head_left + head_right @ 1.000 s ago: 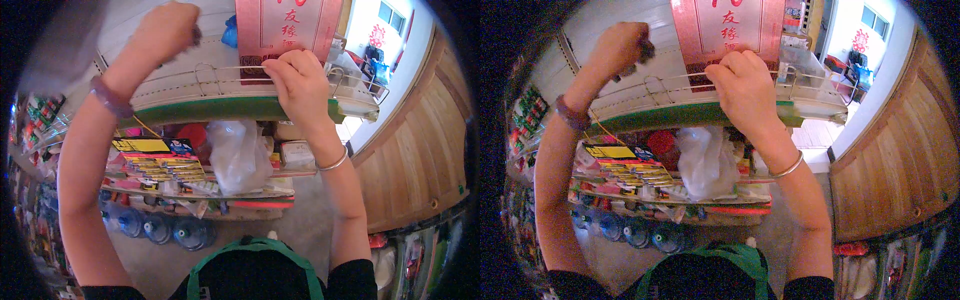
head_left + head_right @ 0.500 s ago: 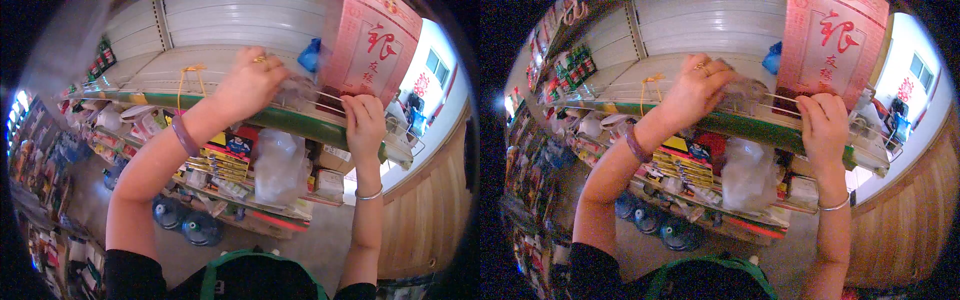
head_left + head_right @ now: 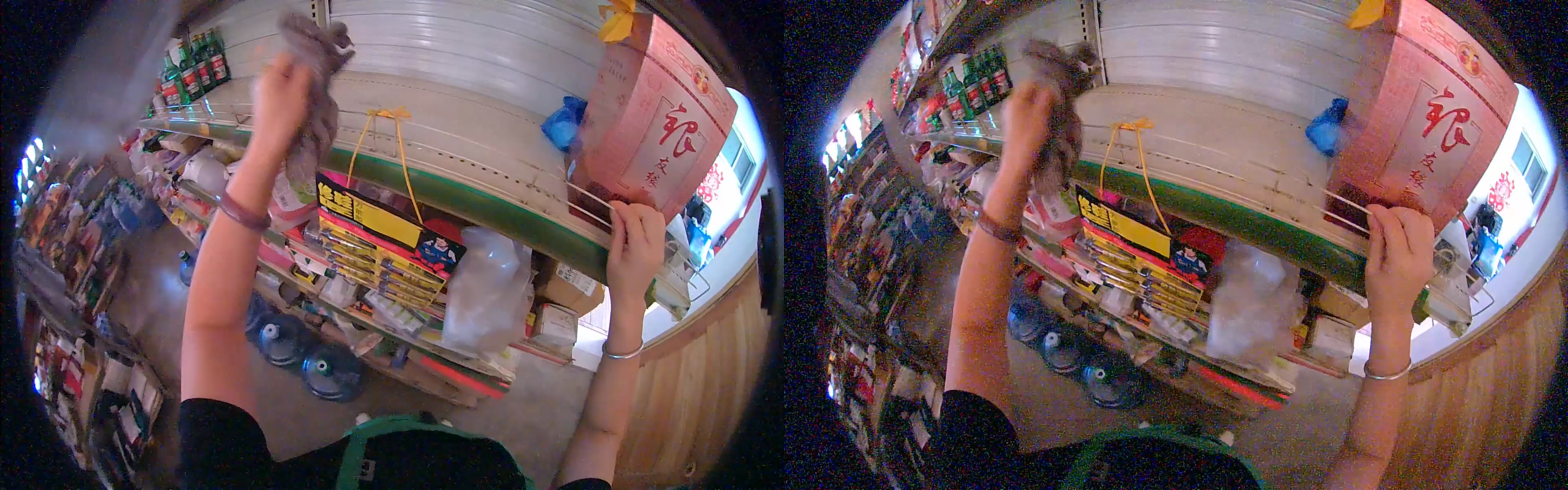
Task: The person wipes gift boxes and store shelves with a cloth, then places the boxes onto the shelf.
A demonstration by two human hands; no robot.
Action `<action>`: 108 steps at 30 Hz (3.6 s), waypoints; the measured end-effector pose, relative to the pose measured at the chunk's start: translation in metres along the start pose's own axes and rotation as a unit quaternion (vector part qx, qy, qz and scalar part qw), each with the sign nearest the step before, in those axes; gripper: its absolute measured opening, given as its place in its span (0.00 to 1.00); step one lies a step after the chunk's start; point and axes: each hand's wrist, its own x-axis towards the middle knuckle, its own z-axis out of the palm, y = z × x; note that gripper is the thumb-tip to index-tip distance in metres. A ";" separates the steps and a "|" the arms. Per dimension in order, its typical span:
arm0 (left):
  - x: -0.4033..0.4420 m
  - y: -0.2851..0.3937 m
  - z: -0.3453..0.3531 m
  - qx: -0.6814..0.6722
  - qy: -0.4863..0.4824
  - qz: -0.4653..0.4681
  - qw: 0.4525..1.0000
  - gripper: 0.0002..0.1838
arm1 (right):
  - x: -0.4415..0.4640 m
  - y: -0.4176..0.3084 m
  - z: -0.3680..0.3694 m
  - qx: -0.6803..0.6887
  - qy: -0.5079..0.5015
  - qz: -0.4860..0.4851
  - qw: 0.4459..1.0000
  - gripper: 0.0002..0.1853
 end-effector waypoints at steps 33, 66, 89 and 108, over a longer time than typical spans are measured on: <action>-0.016 -0.044 0.031 0.043 -0.164 0.368 0.914 0.09 | -0.004 0.004 0.005 -0.037 -0.026 -0.027 0.999 0.07; -0.088 0.001 0.041 0.264 -0.007 0.355 0.897 0.21 | -0.007 0.001 0.006 -0.051 -0.023 -0.008 0.998 0.08; -0.084 0.017 0.023 0.369 -0.046 0.393 0.841 0.20 | -0.009 0.008 0.005 -0.028 -0.015 -0.022 0.999 0.08; -0.089 0.020 0.033 0.108 -0.118 0.243 0.957 0.18 | -0.008 0.007 0.006 -0.026 -0.011 -0.012 1.000 0.07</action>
